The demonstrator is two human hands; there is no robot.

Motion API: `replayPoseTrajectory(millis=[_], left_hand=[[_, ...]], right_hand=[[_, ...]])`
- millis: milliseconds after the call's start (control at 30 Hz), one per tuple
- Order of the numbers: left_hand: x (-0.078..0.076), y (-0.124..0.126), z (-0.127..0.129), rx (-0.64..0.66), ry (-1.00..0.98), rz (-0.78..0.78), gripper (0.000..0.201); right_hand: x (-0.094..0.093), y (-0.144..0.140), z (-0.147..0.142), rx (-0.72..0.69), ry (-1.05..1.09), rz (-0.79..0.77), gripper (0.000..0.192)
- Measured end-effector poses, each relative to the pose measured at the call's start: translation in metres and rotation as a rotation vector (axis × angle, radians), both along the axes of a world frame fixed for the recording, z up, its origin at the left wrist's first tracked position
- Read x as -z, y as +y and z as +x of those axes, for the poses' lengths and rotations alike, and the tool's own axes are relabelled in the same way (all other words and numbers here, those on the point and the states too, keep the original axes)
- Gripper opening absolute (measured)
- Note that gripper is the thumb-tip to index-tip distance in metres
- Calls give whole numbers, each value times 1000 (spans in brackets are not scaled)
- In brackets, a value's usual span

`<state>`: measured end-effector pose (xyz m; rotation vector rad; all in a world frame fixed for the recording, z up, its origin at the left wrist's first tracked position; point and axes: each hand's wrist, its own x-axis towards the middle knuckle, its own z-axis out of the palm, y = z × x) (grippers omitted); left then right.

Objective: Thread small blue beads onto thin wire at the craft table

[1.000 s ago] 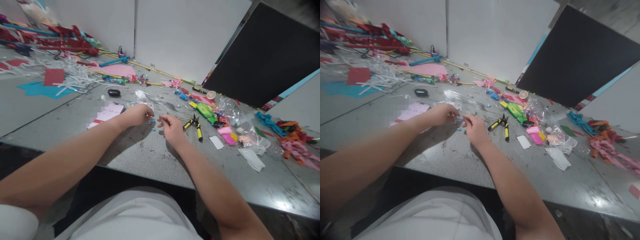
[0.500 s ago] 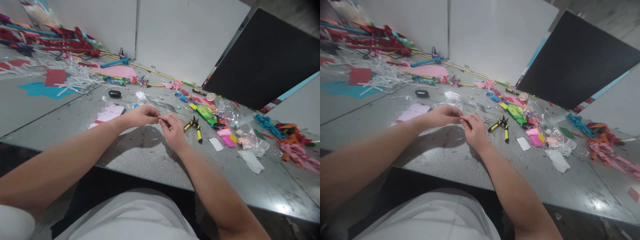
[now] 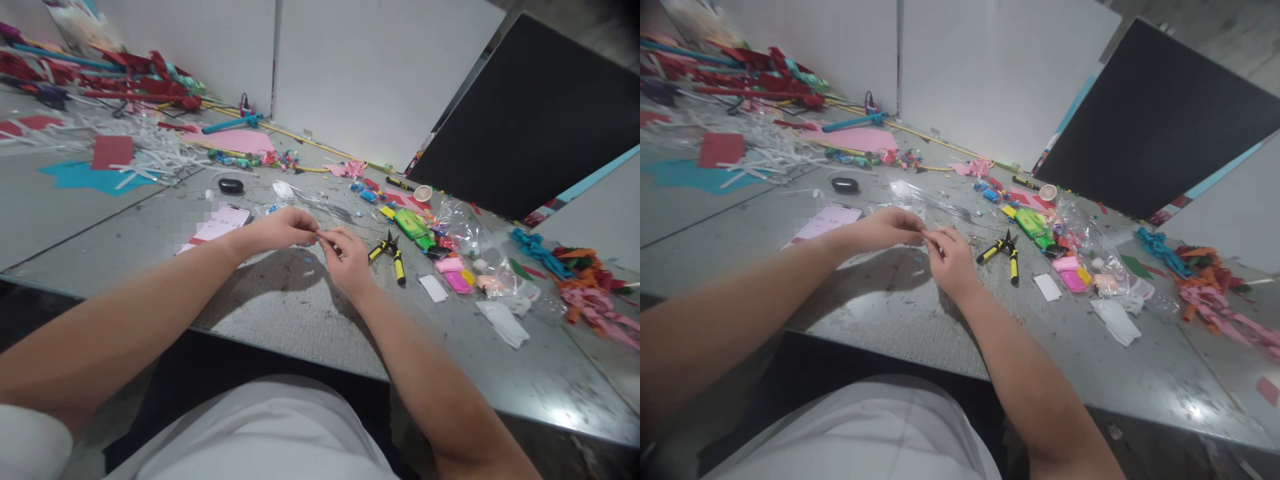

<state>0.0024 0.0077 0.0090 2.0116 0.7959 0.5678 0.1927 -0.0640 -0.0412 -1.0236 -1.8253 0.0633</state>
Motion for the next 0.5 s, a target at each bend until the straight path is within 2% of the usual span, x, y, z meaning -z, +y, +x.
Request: replayPoseTrajectory(millis=[333,400,500], left_hand=[[-2,0,-1,1,81,94,19],[-3,-2,-2,8,101,107,19],[-6,-4,-4,26,145,99,19]], right_hand=[[-2,0,-2,5,61,-96,16],[-2,0,-1,-25,119,-166,15],[-3,3,0,-92,242,-351,14]])
